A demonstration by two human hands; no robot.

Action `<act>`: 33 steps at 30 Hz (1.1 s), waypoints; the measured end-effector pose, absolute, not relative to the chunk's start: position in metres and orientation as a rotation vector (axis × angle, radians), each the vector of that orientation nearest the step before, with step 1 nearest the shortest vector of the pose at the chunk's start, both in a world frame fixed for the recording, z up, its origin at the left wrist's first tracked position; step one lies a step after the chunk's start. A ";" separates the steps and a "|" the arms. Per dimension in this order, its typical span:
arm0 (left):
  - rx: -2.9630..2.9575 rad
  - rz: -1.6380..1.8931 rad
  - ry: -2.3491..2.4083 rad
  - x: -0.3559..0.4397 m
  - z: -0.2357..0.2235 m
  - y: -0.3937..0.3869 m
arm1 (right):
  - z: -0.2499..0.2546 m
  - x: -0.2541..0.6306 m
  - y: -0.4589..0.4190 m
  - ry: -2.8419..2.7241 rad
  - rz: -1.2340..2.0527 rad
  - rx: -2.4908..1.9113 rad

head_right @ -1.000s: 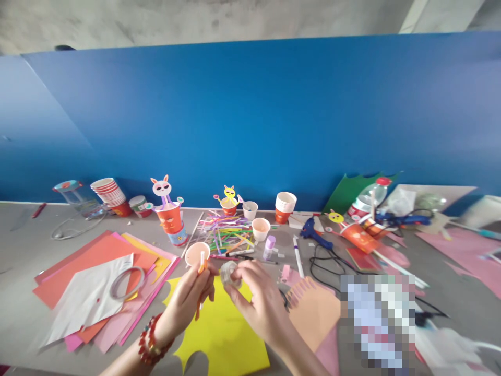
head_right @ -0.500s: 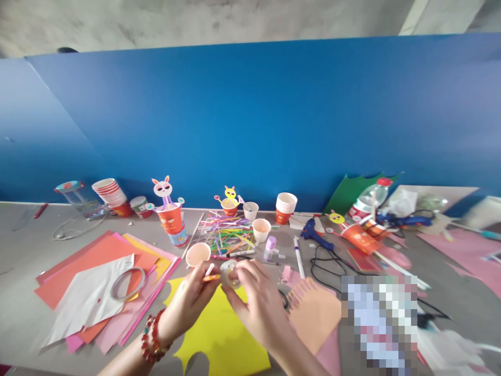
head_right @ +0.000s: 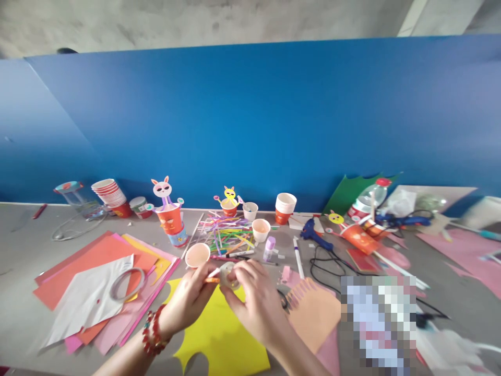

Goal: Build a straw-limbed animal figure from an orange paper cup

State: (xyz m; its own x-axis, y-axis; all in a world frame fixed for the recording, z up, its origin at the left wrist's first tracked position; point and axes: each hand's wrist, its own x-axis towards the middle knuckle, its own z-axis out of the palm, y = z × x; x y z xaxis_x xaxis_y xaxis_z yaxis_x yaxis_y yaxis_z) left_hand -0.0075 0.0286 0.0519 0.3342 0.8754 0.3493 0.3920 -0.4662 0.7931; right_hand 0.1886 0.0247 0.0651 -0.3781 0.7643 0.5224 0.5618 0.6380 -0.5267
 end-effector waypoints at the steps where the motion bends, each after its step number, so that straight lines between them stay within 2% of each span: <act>1: 1.959 1.059 1.091 -0.007 0.051 0.028 | 0.065 0.188 0.025 -2.086 0.333 -1.040; 7: 1.558 1.001 0.967 -0.002 0.049 0.024 | 0.069 0.189 0.026 -2.134 0.320 -1.079; 13: 1.055 0.974 0.807 -0.005 0.046 0.025 | 0.073 0.194 0.024 -2.168 0.499 -0.954; 20: 0.924 0.935 0.688 -0.003 0.045 0.013 | 0.067 0.197 0.028 -2.170 0.319 -1.059; 33: 0.872 0.896 0.553 -0.002 0.047 0.010 | 0.050 0.198 0.033 -2.092 0.258 -1.014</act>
